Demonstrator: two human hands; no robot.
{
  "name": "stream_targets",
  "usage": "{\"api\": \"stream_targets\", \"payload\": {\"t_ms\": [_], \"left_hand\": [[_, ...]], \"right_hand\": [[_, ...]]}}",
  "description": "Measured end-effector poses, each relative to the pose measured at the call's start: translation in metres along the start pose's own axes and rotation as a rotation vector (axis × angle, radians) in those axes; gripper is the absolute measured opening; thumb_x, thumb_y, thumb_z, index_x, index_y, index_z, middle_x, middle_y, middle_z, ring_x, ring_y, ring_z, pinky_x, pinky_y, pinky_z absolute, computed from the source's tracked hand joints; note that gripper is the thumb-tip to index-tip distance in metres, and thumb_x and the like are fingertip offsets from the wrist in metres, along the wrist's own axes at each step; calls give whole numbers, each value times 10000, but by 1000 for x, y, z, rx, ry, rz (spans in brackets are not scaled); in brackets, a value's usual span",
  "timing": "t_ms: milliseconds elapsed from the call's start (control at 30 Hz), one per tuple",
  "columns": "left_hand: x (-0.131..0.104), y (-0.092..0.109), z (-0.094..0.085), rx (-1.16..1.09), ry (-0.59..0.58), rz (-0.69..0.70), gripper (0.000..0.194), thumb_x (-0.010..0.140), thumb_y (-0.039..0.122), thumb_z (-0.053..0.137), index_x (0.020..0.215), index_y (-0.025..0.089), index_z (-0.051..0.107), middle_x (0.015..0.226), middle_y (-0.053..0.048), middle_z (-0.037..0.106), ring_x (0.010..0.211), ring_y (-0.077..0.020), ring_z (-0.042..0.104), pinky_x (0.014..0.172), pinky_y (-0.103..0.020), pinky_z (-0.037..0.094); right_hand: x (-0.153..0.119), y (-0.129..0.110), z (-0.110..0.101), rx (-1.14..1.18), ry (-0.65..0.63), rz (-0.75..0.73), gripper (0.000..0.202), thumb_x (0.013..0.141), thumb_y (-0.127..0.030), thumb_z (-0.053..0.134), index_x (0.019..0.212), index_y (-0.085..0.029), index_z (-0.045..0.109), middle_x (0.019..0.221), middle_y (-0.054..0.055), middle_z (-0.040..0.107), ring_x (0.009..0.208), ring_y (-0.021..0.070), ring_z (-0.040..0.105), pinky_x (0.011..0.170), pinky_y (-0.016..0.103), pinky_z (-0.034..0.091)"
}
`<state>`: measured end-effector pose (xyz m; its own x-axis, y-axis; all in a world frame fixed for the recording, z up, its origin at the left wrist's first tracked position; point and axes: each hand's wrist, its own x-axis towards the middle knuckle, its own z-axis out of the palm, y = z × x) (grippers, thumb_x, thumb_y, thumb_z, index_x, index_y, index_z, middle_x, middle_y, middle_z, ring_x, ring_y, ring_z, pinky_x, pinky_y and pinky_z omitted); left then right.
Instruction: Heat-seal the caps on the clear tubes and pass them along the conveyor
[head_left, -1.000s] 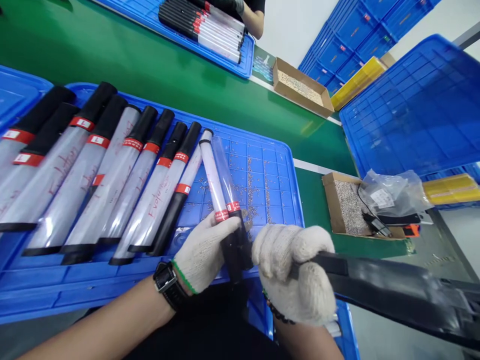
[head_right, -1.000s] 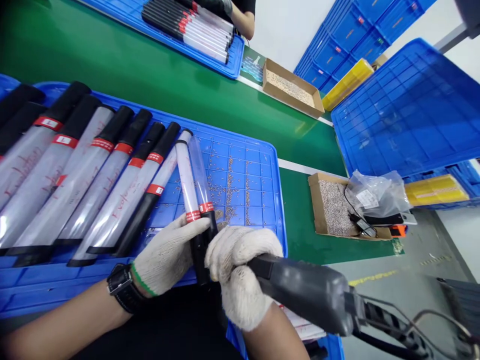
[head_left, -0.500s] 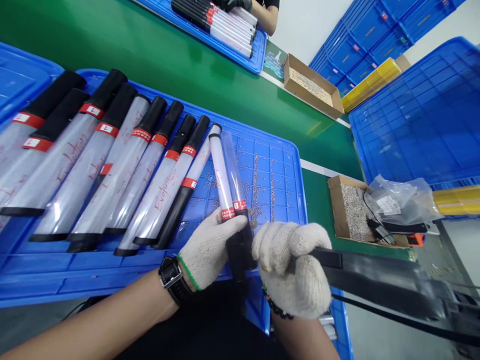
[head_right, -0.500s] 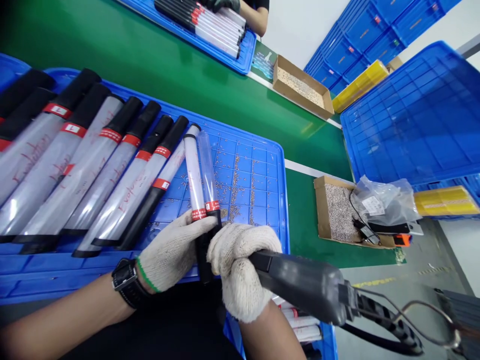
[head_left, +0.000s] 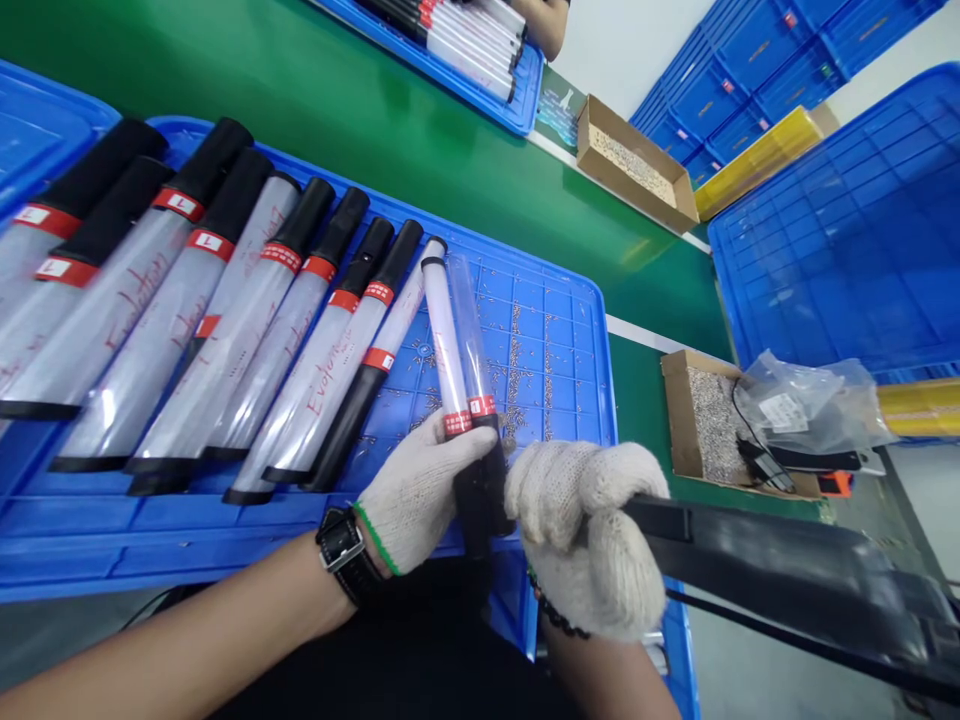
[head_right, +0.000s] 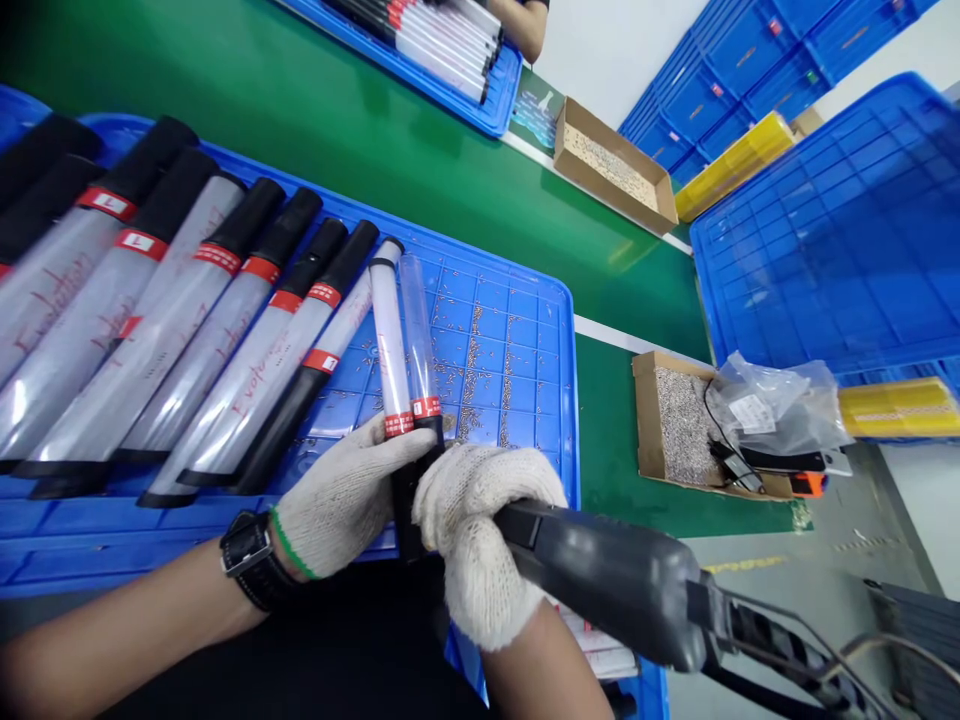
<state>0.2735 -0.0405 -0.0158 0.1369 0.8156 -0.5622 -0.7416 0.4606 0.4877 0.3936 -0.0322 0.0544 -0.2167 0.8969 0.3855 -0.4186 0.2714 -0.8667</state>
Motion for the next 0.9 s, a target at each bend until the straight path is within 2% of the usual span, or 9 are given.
{"api": "stream_targets", "payload": {"t_ms": [200,333,467,600,667,767,833,900], "left_hand": [[-7,7,9,56,-20,-12,515,687,379,1058,1002,183,701,821,-1,717,726,-149,653,681,-278,551],[-14,22,21,24,40,12,442,701,335,1037,920,198,678,726,28,664,646,-142,615,612,-278,524],[-8,37,25,-60,83,111,468,677,234,990,1070,205,739,865,34,705,755,-131,649,723,-270,564],[-2,48,29,-95,99,249,524,606,119,994,1061,201,749,974,20,750,915,-153,697,873,-278,585],[-4,52,34,-83,97,323,537,603,104,989,1069,218,749,1008,27,761,969,-156,701,918,-275,583],[-15,59,43,15,70,407,500,660,154,971,1100,242,751,1056,27,766,1018,-165,700,926,-271,583],[-23,62,47,92,77,470,519,695,184,967,1154,266,739,1164,21,782,1126,-185,713,978,-270,589],[-29,64,50,143,76,508,593,725,206,978,1246,308,713,1332,22,778,1285,-208,703,1069,-275,587]], "right_hand": [[3,-5,1,-47,30,-34,291,1106,-304,753,902,-276,547,614,-94,460,487,132,480,580,274,545],[-2,-18,-2,-81,145,-135,258,1096,-344,766,930,-283,578,583,-105,415,455,130,443,558,276,522],[-9,-22,-7,-87,226,-127,188,1085,-343,781,971,-288,643,593,-97,432,462,136,440,562,295,507],[-9,-10,-6,-53,258,-134,210,1076,-313,769,928,-279,624,594,-95,441,474,140,444,547,285,488],[-7,-1,-3,-97,317,-128,217,1051,-264,764,927,-280,587,610,-100,497,484,143,498,552,289,507],[-5,8,1,-343,421,-13,217,967,-209,809,1003,-280,606,758,-70,666,606,157,653,641,318,601],[-5,11,2,-472,423,47,261,888,-194,870,1036,-262,666,887,-21,761,698,169,714,688,327,639],[-6,15,3,-514,375,63,272,836,-178,900,1031,-248,725,971,16,819,703,167,722,679,317,647]]}}
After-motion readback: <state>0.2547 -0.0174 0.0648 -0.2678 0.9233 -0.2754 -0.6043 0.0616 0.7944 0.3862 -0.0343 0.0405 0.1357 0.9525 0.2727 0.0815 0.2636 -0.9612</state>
